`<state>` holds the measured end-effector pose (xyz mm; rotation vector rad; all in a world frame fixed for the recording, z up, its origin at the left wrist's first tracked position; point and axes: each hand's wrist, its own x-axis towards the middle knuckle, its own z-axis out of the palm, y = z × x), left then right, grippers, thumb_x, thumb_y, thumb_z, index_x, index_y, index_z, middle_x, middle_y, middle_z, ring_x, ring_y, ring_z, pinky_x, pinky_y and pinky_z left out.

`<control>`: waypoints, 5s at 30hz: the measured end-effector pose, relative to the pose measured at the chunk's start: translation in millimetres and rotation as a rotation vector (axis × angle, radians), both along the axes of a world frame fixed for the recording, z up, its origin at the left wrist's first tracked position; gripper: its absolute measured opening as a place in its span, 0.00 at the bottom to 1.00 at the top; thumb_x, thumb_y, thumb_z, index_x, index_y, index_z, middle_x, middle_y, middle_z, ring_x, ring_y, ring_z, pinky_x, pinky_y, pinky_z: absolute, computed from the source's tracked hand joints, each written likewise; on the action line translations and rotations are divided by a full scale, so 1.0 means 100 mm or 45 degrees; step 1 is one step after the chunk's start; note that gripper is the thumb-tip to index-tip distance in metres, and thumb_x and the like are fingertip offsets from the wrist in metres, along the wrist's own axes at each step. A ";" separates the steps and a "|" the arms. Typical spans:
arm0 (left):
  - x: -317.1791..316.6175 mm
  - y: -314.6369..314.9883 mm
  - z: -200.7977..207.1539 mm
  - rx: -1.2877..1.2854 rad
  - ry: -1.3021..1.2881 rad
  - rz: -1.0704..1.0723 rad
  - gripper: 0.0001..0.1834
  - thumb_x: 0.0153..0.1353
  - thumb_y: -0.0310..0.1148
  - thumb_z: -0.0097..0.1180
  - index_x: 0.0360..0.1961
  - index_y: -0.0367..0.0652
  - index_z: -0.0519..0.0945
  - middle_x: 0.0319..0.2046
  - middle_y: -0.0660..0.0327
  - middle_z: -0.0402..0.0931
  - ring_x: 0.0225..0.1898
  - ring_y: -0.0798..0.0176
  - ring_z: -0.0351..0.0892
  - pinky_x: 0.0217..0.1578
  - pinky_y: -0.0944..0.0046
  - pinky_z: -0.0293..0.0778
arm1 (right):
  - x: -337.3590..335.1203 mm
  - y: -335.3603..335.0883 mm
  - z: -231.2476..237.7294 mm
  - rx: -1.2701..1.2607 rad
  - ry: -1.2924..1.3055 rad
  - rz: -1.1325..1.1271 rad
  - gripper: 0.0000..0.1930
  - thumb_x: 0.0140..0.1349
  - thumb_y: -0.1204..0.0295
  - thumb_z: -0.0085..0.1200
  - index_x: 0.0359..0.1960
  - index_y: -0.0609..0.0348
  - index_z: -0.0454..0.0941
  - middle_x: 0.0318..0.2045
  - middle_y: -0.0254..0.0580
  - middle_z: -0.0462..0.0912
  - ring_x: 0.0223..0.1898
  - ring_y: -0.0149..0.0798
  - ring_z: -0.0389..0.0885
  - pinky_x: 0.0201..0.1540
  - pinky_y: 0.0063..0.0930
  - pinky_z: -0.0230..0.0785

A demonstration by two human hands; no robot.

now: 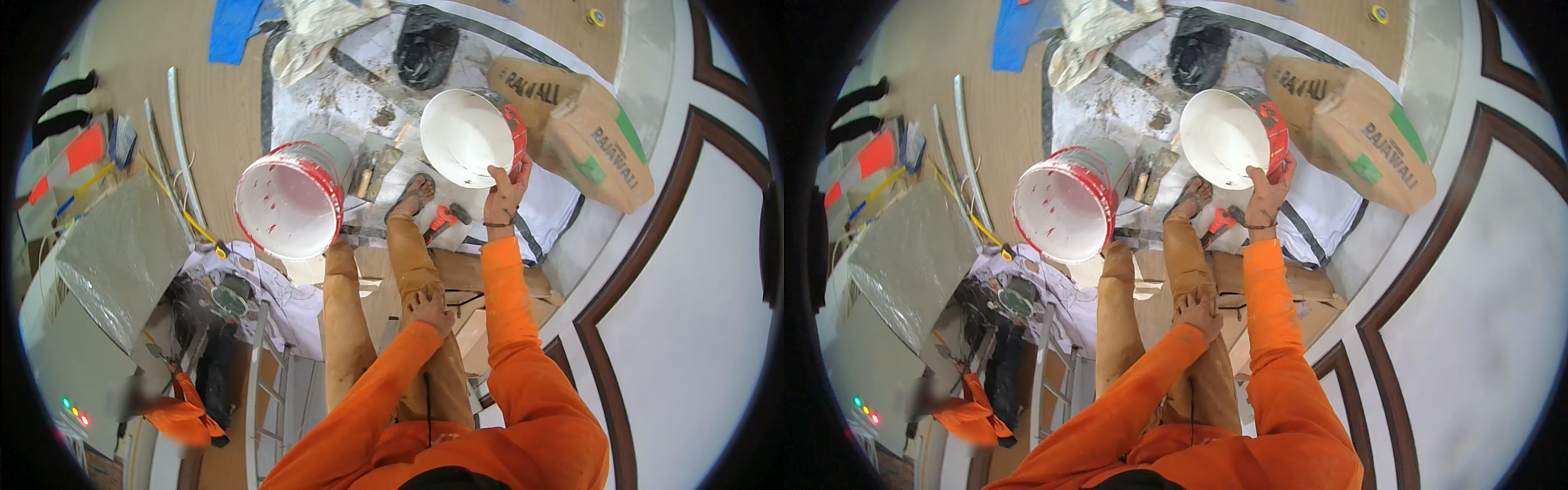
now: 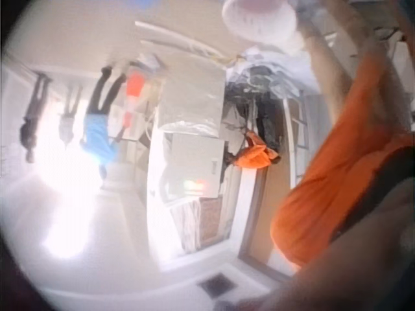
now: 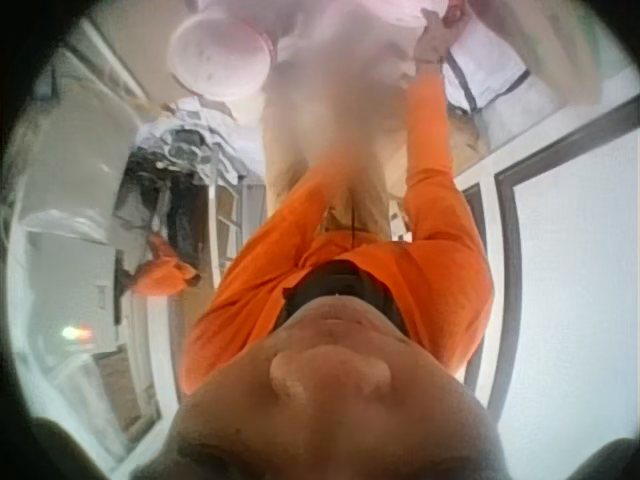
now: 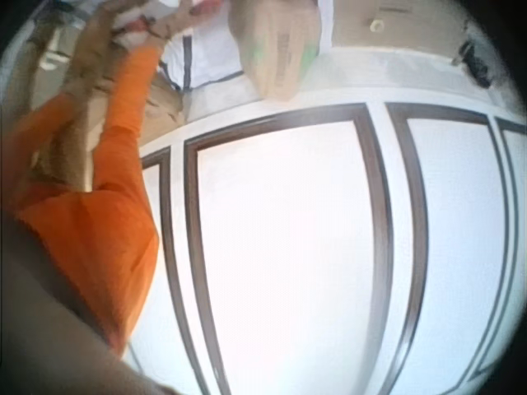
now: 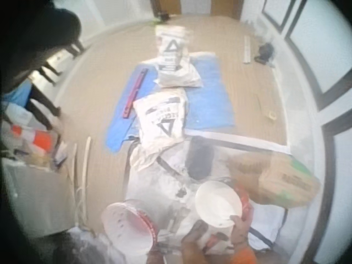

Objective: The person scoops a gray paste from a small container into a larger bucket, then mixes it by hand. They later rinse the small container in water and handle a cement bag, preparing materials for construction work.

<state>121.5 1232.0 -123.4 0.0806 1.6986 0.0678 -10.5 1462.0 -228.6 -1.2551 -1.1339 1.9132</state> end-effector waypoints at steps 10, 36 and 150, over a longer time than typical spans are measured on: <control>0.09 -0.13 -0.04 -0.023 -0.023 0.094 0.42 0.57 0.51 0.52 0.71 0.47 0.59 0.72 0.46 0.51 0.72 0.37 0.46 0.69 0.39 0.46 | -0.09 -0.52 0.07 -0.118 -0.037 0.262 0.34 0.48 0.83 0.59 0.59 0.58 0.62 0.51 0.43 0.78 0.52 0.36 0.76 0.58 0.31 0.66; -0.58 -3.12 -0.80 0.283 0.474 1.028 0.23 0.65 0.36 0.56 0.61 0.46 0.70 0.55 0.62 0.71 0.38 0.66 0.79 0.35 0.65 0.75 | 2.31 -1.76 0.48 -0.634 -0.253 -0.926 0.27 0.50 0.74 0.59 0.54 0.49 0.66 0.48 0.38 0.74 0.48 0.41 0.75 0.46 0.41 0.74; -2.23 3.68 -0.94 0.960 0.746 0.663 0.34 0.57 0.57 0.65 0.38 0.28 0.83 0.33 0.49 0.85 0.36 0.60 0.83 0.39 0.60 0.77 | 1.79 2.98 0.22 0.267 -0.879 0.003 0.23 0.64 0.54 0.60 0.38 0.68 0.83 0.30 0.43 0.86 0.31 0.32 0.80 0.37 0.27 0.71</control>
